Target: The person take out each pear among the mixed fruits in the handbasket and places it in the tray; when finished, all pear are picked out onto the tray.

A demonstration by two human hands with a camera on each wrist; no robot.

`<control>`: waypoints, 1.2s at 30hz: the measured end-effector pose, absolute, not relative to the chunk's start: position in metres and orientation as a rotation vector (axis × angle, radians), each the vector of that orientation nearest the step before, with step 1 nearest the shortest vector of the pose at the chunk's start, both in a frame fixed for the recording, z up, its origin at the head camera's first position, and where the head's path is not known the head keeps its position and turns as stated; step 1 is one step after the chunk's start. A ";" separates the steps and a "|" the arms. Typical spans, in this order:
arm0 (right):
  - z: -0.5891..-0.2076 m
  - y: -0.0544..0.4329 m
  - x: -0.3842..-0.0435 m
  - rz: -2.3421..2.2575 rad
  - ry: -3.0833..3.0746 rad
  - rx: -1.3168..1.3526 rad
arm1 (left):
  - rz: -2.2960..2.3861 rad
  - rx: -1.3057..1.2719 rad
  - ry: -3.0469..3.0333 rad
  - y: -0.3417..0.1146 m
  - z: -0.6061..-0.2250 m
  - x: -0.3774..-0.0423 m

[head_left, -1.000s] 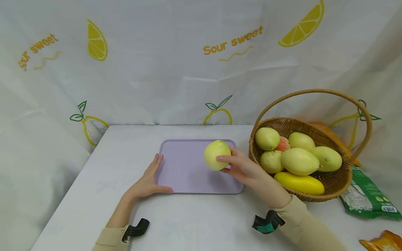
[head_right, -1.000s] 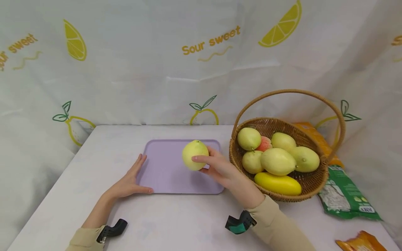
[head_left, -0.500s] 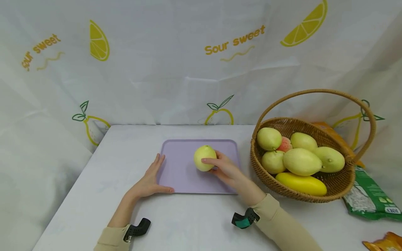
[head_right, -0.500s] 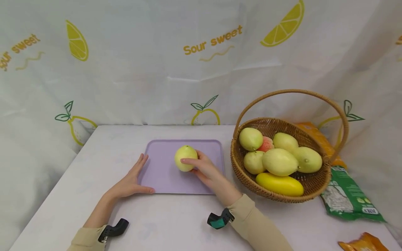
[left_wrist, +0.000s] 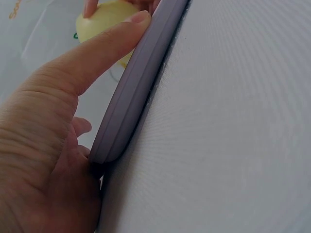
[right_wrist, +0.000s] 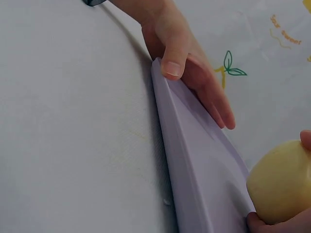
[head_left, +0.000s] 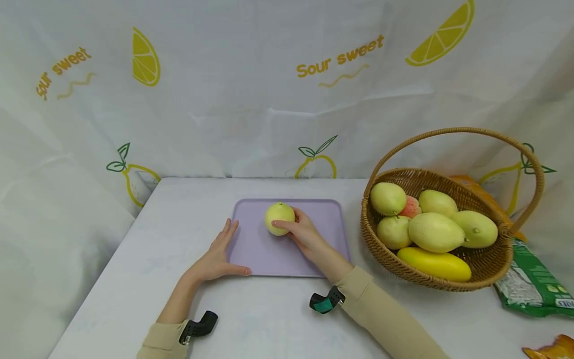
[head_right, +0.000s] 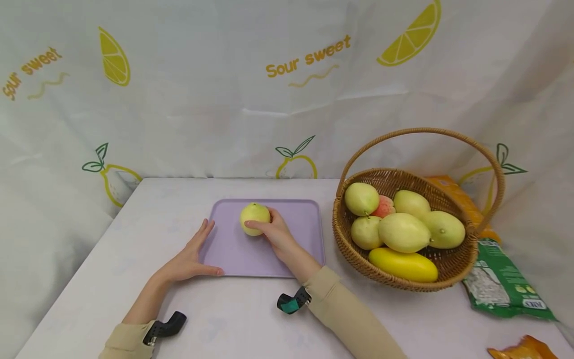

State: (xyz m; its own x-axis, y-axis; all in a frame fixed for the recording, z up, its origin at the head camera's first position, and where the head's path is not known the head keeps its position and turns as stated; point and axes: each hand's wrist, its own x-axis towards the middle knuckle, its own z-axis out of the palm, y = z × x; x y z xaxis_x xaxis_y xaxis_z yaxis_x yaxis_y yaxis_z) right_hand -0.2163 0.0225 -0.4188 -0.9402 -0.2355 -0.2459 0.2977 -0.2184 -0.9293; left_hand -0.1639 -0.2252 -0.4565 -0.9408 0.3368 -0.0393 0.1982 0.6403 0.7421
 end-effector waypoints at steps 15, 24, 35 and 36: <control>-0.420 -0.013 -0.241 -2.121 1.973 0.025 | 1.176 0.421 2.672 -0.224 -0.454 -0.164; -0.423 -0.032 -0.254 -2.033 2.062 0.004 | 1.163 0.366 2.681 -0.226 -0.454 -0.163; -0.428 -0.050 -0.263 -1.902 2.214 -0.055 | 1.181 0.389 2.655 -0.226 -0.454 -0.163; -0.428 -0.050 -0.263 -1.896 2.224 -0.056 | 1.182 0.386 2.654 -0.225 -0.454 -0.163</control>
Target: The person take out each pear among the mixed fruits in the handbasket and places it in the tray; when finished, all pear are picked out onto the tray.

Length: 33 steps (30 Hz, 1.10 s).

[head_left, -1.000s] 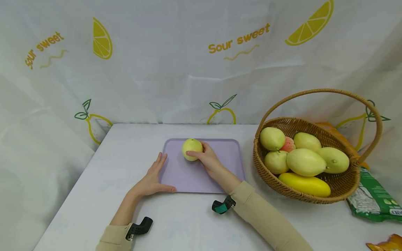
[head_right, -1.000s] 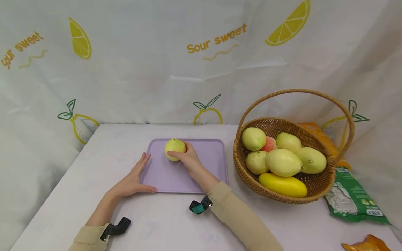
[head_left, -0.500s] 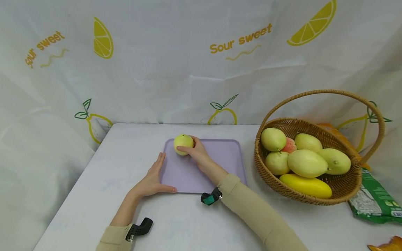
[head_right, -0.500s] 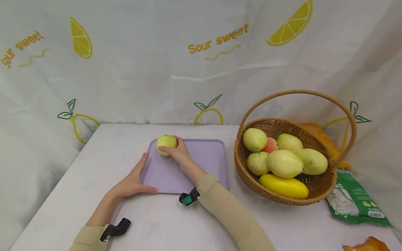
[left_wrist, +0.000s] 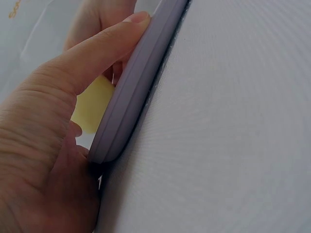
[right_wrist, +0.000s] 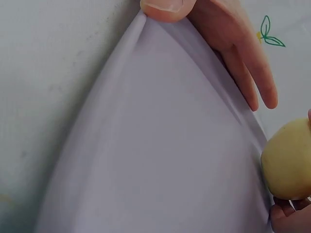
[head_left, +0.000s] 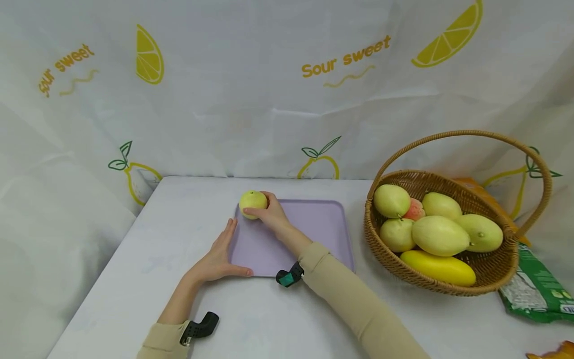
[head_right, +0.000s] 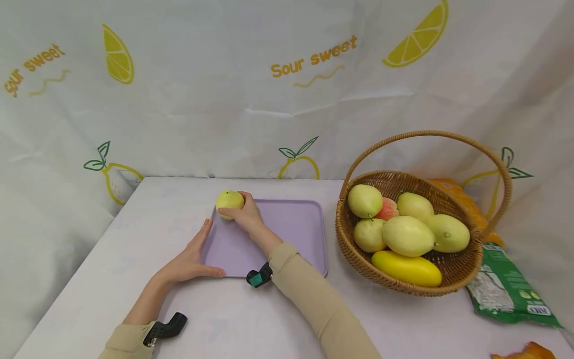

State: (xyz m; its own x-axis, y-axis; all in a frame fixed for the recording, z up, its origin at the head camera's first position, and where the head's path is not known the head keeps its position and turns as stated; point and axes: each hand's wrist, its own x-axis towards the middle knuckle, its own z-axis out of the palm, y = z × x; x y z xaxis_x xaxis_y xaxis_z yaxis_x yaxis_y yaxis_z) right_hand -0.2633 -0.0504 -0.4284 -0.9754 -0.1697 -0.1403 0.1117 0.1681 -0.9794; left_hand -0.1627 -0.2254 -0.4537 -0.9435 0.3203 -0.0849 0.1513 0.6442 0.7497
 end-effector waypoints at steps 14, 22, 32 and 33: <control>-0.431 -0.051 -0.264 -1.751 2.417 -0.132 | 1.173 0.405 2.670 -0.226 -0.453 -0.162; -0.434 -0.044 -0.265 -1.724 2.428 -0.186 | 1.187 0.417 2.662 -0.225 -0.454 -0.163; -0.431 -0.033 -0.264 -1.807 2.280 -0.179 | 1.186 0.423 2.665 -0.224 -0.455 -0.162; -0.431 -0.032 -0.263 -1.828 2.258 -0.162 | 1.185 0.423 2.665 -0.224 -0.455 -0.162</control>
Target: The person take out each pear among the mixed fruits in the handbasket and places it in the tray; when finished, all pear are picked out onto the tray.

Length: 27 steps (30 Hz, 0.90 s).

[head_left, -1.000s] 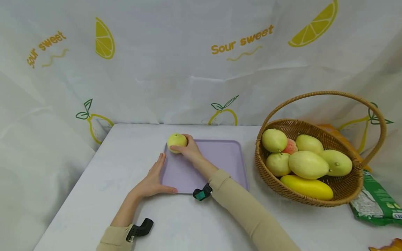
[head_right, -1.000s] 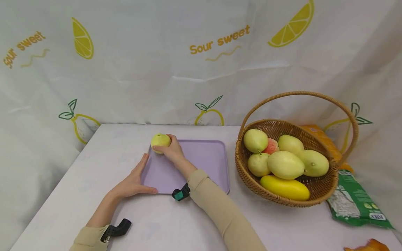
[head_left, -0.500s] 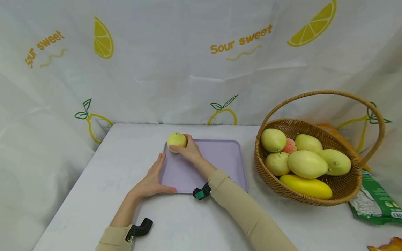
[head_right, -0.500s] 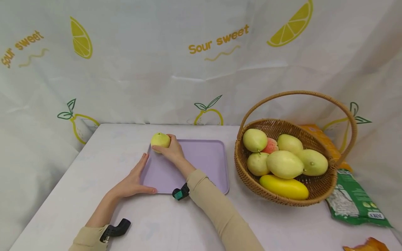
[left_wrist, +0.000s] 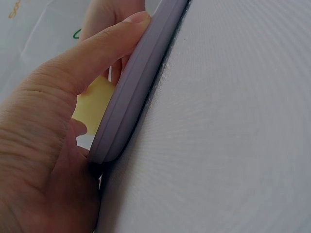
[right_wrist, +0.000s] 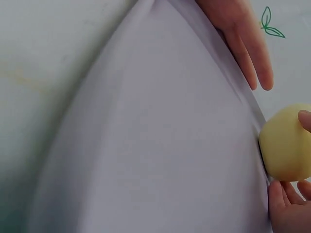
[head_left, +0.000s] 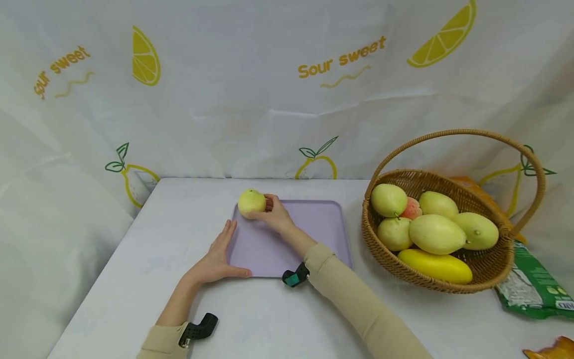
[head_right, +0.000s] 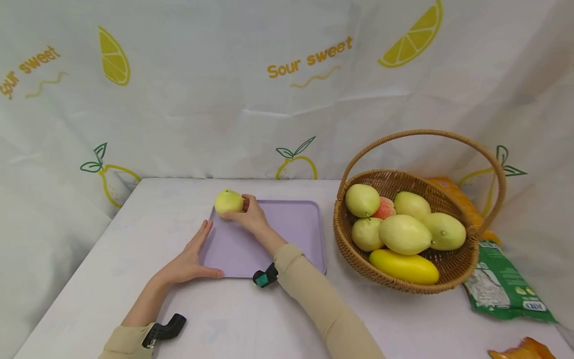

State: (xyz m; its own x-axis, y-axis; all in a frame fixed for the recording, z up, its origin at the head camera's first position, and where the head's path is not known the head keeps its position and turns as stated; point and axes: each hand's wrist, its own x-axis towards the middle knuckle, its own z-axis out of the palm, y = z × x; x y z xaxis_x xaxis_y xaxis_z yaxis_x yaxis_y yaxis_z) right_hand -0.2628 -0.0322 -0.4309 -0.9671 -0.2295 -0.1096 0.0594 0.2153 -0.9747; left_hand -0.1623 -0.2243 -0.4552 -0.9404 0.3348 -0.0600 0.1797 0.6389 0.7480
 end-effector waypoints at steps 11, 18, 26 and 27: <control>-0.432 -0.018 -0.249 -2.020 2.127 -0.058 | 1.172 0.427 2.673 -0.223 -0.455 -0.163; -0.433 -0.004 -0.234 -2.108 2.042 -0.112 | 1.177 0.435 2.680 -0.224 -0.458 -0.162; -0.429 0.018 -0.216 -2.083 2.010 -0.180 | 1.165 0.431 2.696 -0.224 -0.457 -0.162; -0.429 0.020 -0.214 -2.076 1.999 -0.166 | 1.162 0.435 2.698 -0.224 -0.457 -0.162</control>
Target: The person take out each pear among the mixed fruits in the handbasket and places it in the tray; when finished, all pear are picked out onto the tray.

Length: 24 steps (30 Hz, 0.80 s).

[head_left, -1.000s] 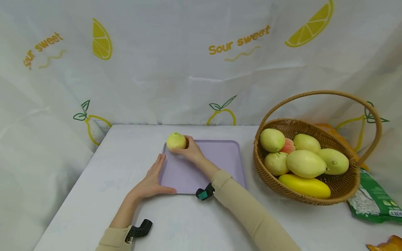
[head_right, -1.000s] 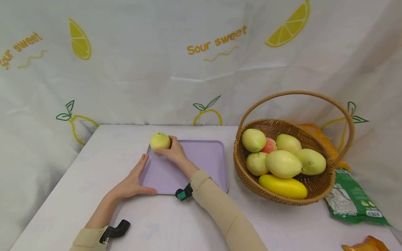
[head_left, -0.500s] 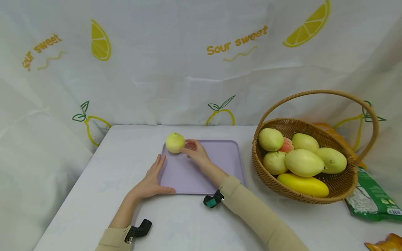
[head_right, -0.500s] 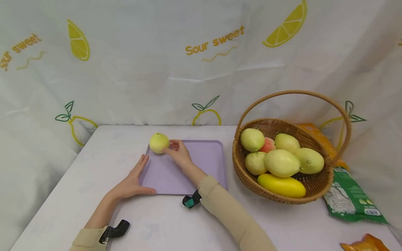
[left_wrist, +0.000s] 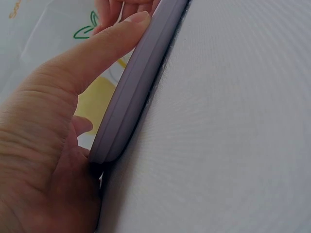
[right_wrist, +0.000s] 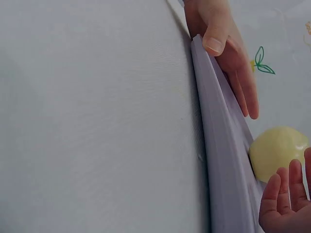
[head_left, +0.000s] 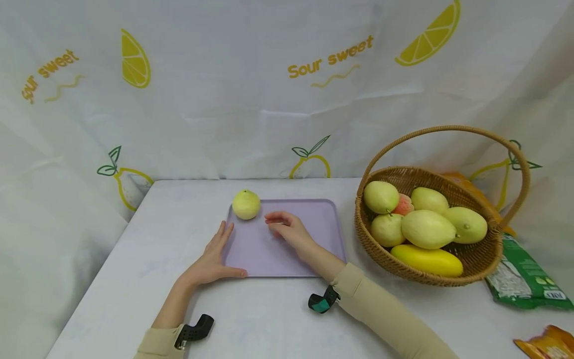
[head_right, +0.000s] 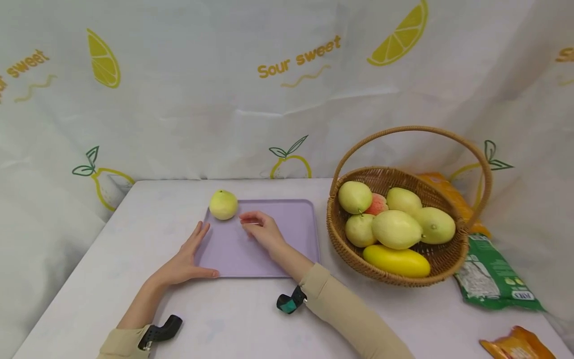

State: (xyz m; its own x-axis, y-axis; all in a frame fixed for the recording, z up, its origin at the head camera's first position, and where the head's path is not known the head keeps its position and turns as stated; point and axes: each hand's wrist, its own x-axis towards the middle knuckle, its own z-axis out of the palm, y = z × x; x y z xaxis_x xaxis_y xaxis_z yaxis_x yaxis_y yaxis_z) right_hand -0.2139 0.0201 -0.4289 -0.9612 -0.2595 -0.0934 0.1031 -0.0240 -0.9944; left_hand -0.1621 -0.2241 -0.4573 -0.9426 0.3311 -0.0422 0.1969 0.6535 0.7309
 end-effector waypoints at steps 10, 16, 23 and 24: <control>-0.427 0.051 -0.192 -2.039 1.951 -0.157 | 1.162 0.440 2.695 -0.224 -0.459 -0.162; -0.424 0.071 -0.179 -1.994 1.958 -0.198 | 1.161 0.448 2.688 -0.224 -0.458 -0.162; -0.418 0.096 -0.164 -1.939 1.966 -0.238 | 1.156 0.442 2.682 -0.224 -0.458 -0.162; -0.417 0.100 -0.161 -1.928 1.972 -0.247 | 1.153 0.444 2.684 -0.223 -0.458 -0.162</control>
